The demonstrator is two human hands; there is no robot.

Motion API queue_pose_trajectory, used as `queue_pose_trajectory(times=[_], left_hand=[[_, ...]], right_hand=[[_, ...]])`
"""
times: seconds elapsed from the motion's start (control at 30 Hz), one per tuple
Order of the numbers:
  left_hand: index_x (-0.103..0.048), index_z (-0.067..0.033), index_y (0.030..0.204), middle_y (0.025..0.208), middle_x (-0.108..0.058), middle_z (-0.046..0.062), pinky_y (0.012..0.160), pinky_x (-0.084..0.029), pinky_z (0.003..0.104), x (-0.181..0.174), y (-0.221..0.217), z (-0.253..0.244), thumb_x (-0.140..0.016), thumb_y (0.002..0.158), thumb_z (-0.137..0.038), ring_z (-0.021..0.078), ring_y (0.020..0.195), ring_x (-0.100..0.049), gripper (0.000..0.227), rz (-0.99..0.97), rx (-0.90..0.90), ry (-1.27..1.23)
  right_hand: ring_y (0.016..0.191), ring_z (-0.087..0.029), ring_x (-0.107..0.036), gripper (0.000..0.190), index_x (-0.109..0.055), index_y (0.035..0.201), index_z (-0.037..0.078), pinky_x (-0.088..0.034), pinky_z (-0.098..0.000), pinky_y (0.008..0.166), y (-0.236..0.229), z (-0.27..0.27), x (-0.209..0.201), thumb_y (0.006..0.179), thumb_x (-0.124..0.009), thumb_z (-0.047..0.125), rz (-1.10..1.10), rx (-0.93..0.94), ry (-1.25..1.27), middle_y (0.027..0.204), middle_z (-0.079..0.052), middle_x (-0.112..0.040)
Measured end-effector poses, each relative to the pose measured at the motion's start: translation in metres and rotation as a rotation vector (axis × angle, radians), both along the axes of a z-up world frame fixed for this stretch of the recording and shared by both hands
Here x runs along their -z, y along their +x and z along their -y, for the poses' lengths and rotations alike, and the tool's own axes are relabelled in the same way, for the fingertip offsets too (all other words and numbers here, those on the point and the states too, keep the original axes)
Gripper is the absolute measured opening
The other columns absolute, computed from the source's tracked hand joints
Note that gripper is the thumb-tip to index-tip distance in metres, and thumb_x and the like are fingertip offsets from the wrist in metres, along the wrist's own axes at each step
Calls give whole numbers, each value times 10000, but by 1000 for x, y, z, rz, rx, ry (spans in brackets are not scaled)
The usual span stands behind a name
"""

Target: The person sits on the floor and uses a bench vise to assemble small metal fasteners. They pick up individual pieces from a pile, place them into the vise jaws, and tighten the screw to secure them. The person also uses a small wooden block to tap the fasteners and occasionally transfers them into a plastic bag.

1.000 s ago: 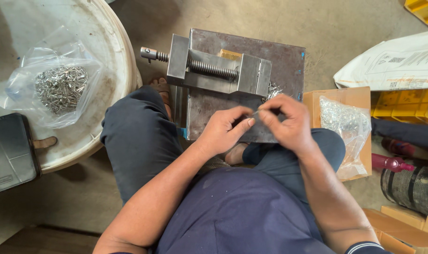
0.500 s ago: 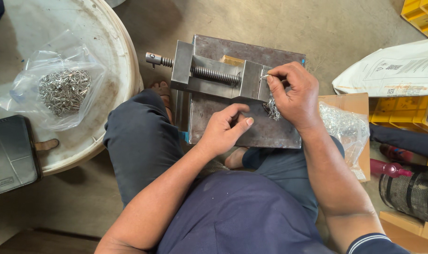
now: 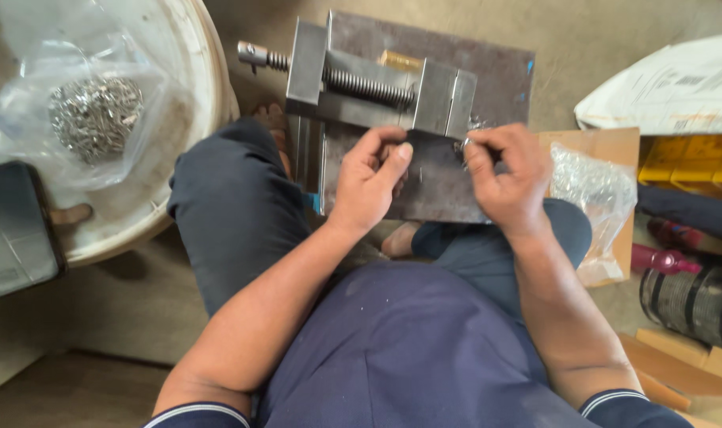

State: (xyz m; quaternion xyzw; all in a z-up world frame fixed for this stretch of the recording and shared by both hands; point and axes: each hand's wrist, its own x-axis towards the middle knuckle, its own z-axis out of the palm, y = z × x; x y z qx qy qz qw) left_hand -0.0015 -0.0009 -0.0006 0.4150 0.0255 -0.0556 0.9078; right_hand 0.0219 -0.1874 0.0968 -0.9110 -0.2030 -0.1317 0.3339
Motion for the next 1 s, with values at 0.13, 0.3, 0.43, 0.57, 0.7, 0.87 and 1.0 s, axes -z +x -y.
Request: queue_pose_trajectory(times=[0.13, 0.3, 0.43, 0.57, 0.7, 0.87, 1.0], left_hand=[[-593, -18, 1225, 776, -564, -45, 543, -413, 216, 1, 1, 0, -650, 1056, -193, 31, 642, -508, 249, 1, -22, 34], [-584, -30, 1240, 765, -556, -48, 542, -408, 214, -3, 0, -1, -656, 1057, -201, 29, 631, -499, 261, 27, -1, 65], [-577, -15, 1252, 776, -544, -51, 565, -406, 209, -3, 0, -1, -659, 1057, -166, 27, 651, -482, 261, 79, 1, 110], [-575, -2, 1262, 799, -538, -51, 603, -411, 208, 0, -1, 0, -661, 1062, -145, 26, 687, -478, 261, 116, 8, 131], [-602, 0, 1236, 808, -539, -52, 636, -439, 212, -2, 0, 1, -667, 1069, -144, 27, 714, -494, 229, 145, -26, 208], [-612, -20, 1205, 830, -578, -41, 585, -419, 207, -1, -2, 2, -642, 1064, -182, 28, 690, -515, 218, 46, -17, 79], [-614, -29, 1179, 839, -581, -33, 566, -395, 206, -3, -2, 0, -650, 1071, -194, 26, 680, -496, 200, 50, -63, 35]], right_hand=[[689, -208, -641, 112, -749, 1049, 43, -506, -326, 629, -24, -2, 16, 940, -756, 69, -142, -50, -148, 869, -96, -665], [680, -246, -632, 134, -754, 1016, 67, -500, -359, 614, -30, -7, 22, 897, -780, 124, -139, -100, -219, 833, -85, -648], [696, -270, -641, 110, -758, 987, 87, -511, -379, 624, -27, -13, 26, 879, -767, 106, -102, -101, -256, 828, -88, -632], [756, -297, -657, 80, -705, 961, 75, -522, -395, 657, -22, -18, 31, 894, -747, 88, -38, -141, -310, 884, -94, -636], [737, -281, -659, 88, -688, 983, 60, -517, -387, 649, -19, -14, 26, 916, -736, 89, -119, -141, -258, 886, -96, -635], [734, -257, -654, 95, -717, 1044, 63, -516, -359, 657, -24, -12, 24, 953, -733, 87, -207, -76, -147, 896, -101, -642], [717, -267, -651, 112, -743, 1008, 83, -516, -369, 642, -24, -19, 26, 901, -765, 105, -151, -95, -211, 854, -91, -645]])
